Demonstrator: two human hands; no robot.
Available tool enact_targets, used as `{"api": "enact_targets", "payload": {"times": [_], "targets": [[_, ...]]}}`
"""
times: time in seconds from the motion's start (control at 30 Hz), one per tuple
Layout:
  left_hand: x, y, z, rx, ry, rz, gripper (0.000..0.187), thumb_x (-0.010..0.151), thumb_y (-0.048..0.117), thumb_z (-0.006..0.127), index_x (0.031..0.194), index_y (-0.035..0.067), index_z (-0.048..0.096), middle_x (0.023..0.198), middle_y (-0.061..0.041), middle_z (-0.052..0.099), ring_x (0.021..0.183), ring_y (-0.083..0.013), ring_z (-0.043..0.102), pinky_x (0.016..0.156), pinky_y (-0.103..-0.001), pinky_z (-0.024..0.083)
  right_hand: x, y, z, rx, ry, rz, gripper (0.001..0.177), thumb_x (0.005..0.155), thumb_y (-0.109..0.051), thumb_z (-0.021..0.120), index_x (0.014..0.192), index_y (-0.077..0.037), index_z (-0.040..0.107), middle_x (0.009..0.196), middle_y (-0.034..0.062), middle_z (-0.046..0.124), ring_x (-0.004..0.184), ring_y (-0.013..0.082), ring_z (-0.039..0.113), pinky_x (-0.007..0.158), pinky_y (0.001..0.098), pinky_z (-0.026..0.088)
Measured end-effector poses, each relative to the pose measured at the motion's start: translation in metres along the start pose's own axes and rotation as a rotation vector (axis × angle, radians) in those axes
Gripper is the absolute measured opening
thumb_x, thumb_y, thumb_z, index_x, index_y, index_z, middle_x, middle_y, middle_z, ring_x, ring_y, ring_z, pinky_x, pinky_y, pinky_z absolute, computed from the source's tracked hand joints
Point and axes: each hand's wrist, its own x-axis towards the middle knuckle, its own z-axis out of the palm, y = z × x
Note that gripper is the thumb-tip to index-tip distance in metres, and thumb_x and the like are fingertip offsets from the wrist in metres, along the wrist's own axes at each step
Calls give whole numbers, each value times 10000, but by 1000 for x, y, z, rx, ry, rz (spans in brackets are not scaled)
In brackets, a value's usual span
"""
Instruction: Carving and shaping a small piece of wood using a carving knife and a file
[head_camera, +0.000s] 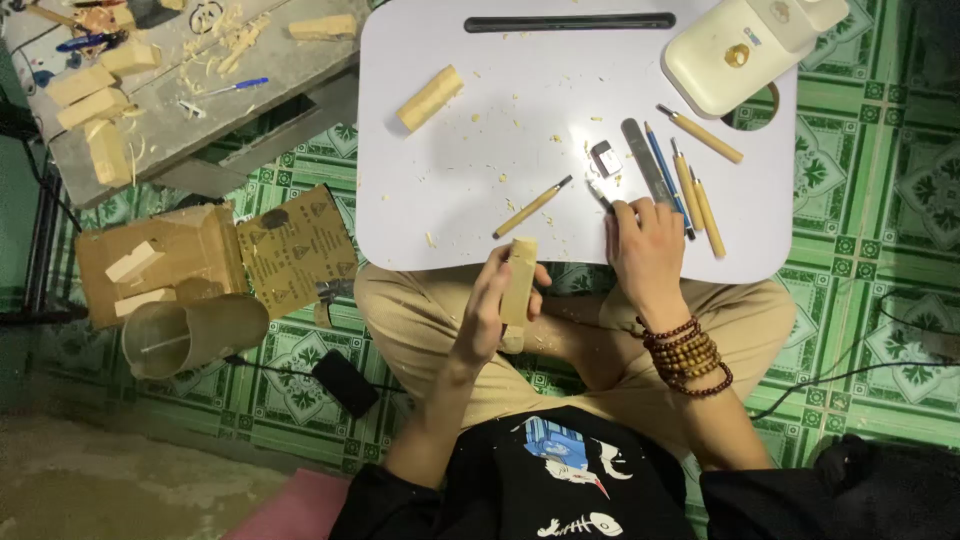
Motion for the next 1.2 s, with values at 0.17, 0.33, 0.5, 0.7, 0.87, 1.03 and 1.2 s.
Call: {"api": "enact_targets", "payload": {"times": [0.17, 0.33, 0.5, 0.7, 0.87, 1.03, 1.2], "targets": [[0, 22, 18, 88, -28, 49, 511, 1078, 373, 378, 1426, -2, 368, 1034, -222, 630, 706, -198, 631, 610, -320, 527, 12, -11, -33, 338, -62, 115, 115, 1039, -71, 615, 1129, -6, 645, 962, 160, 590, 819, 369, 637, 716, 408, 515], [3, 31, 27, 168, -58, 99, 513, 1088, 358, 354, 1435, -20, 365, 1038, -225, 635, 758, -212, 639, 672, -315, 522, 28, -34, -118, 759, -87, 181, 188, 1073, 4, 579, 1233, 24, 676, 962, 189, 679, 818, 424, 680, 735, 451, 540], [1, 35, 41, 214, -68, 111, 488, 1109, 316, 348, 1449, -33, 377, 1116, -211, 640, 825, -203, 649, 753, -330, 558, 26, -45, -150, 685, -137, 58, 220, 1052, -68, 617, 1238, -70, 734, 747, 69, 577, 611, 306, 618, 578, 336, 520], [-4, 43, 43, 470, -64, 203, 487, 1072, 229, 531, 1447, -66, 434, 1200, -274, 610, 1072, -263, 616, 962, -464, 517, 19, -42, -150, 745, -165, 63, 217, 956, -54, 748, 1169, -85, 780, 721, 22, 593, 569, 240, 603, 549, 294, 506], [-4, 36, 41, 527, -10, 212, 578, 954, 239, 736, 1414, -27, 510, 1159, -207, 633, 1061, -240, 642, 928, -408, 542, 20, -47, -153, 783, -157, 115, 185, 1021, -52, 667, 1169, -43, 777, 761, 31, 602, 556, 217, 552, 558, 296, 503], [-2, 39, 41, 569, 25, 221, 575, 922, 223, 780, 1394, 3, 537, 1148, -176, 643, 1072, -266, 666, 913, -427, 566, 14, -42, -152, 758, -140, 128, 199, 1004, 13, 687, 1180, -30, 770, 723, 30, 567, 490, 187, 511, 517, 267, 475], [14, 10, 14, 910, 21, 296, 521, 887, 247, 778, 1329, 71, 565, 1120, -172, 715, 991, -373, 737, 793, -455, 608, 25, -35, -146, 735, -228, 109, 172, 1030, 20, 698, 1188, 88, 710, 793, 229, 615, 691, 465, 647, 589, 479, 506]]}}
